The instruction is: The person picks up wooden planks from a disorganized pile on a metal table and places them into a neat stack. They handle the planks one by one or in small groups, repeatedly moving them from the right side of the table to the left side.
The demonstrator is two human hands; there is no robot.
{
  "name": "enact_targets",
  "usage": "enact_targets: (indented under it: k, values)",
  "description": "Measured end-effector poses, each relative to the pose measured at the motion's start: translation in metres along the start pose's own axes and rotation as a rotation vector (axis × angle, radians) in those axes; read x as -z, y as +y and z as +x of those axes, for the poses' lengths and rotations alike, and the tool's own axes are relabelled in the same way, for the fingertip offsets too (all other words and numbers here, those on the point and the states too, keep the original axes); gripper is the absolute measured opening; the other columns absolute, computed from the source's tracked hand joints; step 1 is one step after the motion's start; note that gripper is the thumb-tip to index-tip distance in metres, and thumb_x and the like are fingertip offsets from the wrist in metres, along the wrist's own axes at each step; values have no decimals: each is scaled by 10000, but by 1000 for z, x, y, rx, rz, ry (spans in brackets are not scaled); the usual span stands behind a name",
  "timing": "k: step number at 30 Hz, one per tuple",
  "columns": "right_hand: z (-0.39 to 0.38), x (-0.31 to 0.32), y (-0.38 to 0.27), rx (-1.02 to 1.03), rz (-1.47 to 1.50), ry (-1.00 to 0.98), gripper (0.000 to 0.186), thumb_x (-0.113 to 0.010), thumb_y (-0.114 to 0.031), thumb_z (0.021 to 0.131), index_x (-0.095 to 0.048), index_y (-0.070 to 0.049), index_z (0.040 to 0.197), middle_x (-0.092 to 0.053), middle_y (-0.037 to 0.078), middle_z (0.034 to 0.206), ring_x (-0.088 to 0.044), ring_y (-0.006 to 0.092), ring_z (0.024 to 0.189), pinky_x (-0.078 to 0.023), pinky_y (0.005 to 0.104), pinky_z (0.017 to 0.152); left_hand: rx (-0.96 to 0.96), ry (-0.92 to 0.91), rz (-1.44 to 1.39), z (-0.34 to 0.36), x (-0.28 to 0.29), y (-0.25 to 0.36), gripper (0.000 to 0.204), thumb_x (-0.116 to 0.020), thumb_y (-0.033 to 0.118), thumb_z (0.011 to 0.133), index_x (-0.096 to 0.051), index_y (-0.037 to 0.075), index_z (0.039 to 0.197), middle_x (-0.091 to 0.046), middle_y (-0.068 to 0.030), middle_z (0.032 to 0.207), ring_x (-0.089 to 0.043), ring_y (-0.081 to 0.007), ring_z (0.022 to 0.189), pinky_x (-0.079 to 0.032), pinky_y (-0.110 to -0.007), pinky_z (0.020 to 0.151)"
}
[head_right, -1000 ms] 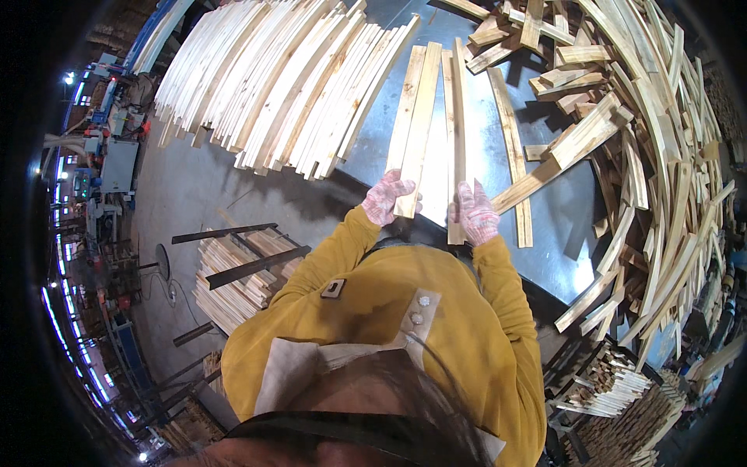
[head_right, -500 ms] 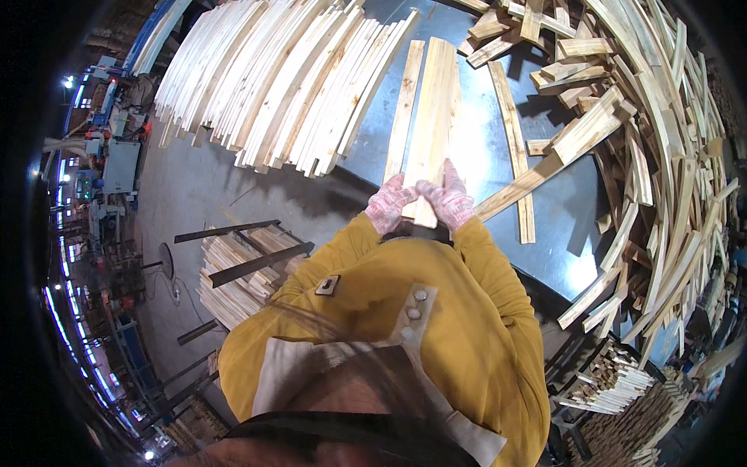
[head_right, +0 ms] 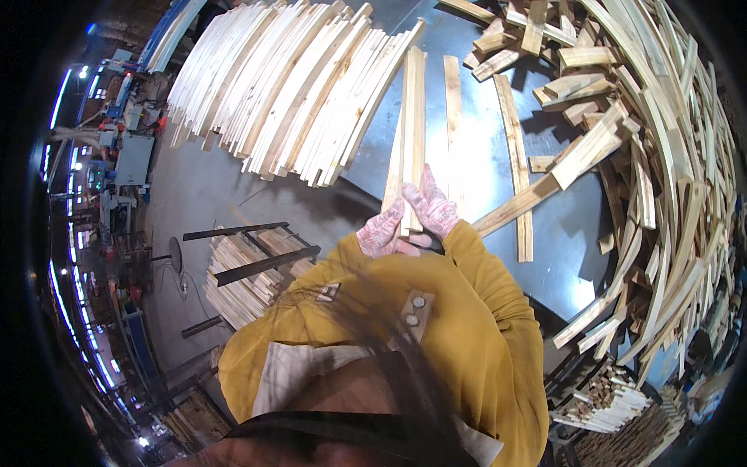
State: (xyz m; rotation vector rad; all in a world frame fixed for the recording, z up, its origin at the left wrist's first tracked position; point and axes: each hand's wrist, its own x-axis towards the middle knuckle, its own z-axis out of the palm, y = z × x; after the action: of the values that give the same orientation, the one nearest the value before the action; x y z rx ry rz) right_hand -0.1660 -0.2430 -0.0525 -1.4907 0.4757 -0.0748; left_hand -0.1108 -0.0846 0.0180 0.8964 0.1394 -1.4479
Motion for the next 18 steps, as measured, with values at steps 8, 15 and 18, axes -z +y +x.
enact_targets:
  k: [8,15,18]
  values:
    - [-3,23,-31,-276,764,-255,509,-577,-420,982,-561,-21,1297,-663,77,1071,-651,141,909,-571,328,706,-43,-333,-218,11,8,-1,512,-519,393,1023,-475,62,1411,-649,-166,1156,-669,-198,810,-565,-263,636]
    - [34,12,-98,59,700,-369,601,-737,-378,865,-540,-23,1307,-612,74,1145,-596,180,1020,-511,325,884,-139,-49,270,-9,-45,78,587,-674,469,914,-545,18,1266,-682,-112,1050,-703,-169,735,-525,-211,479]
    - [94,16,-119,118,510,-200,736,-746,-380,864,-450,6,1417,-608,101,1205,-599,200,1027,-505,327,898,-193,-173,374,19,-36,151,655,-709,350,906,-397,98,1425,-615,-94,1058,-683,-186,775,-567,-262,516]
